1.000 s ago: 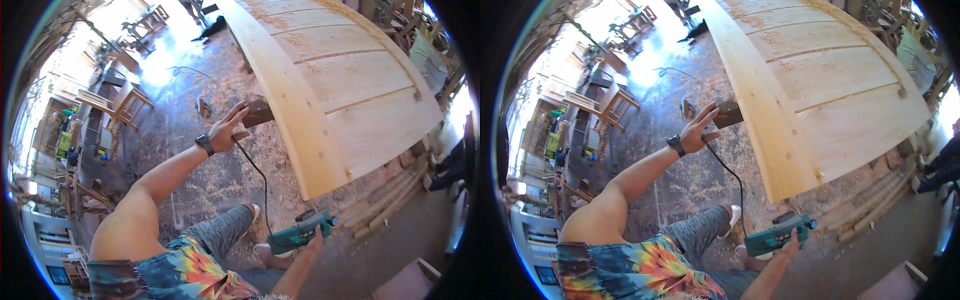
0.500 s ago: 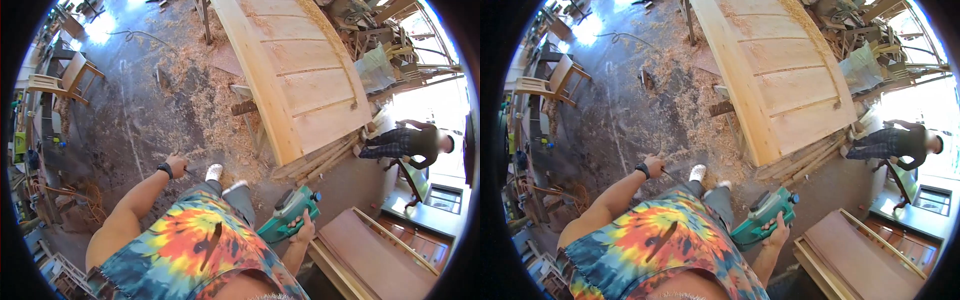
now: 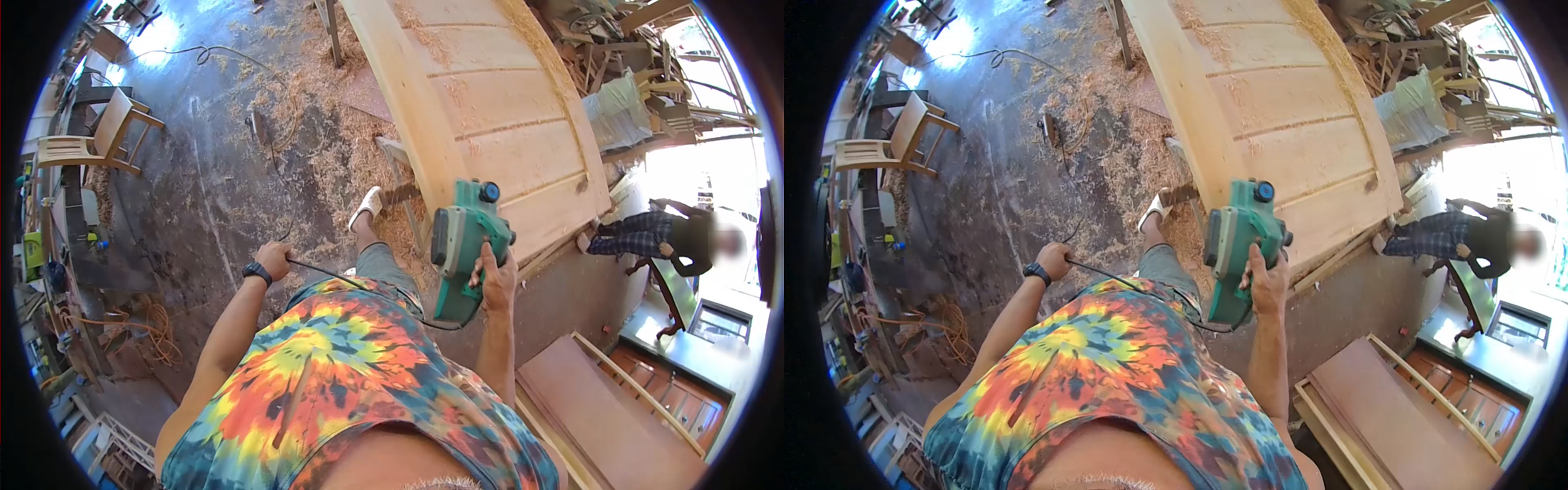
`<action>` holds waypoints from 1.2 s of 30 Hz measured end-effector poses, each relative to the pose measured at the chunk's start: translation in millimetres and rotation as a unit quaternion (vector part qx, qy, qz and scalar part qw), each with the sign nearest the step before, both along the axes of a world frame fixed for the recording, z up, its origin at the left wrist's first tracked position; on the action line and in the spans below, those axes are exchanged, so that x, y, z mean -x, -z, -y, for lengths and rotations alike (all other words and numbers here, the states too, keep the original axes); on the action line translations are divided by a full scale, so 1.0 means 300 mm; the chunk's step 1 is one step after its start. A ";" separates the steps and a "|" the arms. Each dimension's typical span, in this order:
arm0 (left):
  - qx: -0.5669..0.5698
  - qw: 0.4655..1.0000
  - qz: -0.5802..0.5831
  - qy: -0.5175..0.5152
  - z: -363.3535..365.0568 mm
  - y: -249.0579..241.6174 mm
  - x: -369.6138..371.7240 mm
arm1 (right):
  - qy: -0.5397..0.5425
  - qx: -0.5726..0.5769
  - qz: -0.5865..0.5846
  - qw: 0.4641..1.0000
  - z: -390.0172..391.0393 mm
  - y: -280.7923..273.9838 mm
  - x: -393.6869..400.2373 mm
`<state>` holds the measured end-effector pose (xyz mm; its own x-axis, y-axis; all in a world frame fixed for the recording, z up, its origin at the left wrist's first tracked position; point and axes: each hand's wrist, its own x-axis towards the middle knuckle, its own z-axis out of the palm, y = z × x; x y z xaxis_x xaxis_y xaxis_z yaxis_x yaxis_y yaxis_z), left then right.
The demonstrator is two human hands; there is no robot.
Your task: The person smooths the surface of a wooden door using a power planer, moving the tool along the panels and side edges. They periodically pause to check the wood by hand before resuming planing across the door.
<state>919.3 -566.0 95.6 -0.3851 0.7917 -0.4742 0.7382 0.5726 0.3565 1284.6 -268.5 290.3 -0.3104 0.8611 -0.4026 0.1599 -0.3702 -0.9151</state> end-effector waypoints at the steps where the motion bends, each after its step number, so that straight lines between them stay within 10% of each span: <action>1: 0.002 1.000 -0.003 -0.004 -0.020 -0.002 0.025 | -0.004 0.002 -0.003 1.000 -0.052 0.030 0.041; 11: 0.122 0.990 0.024 -0.069 -0.270 -0.162 0.257 | -0.210 -0.056 0.062 0.974 -0.548 0.243 0.411; 36: 0.311 0.943 0.114 -0.038 -0.790 -0.080 0.645 | -0.280 -0.028 0.096 0.955 -1.011 0.226 1.031</action>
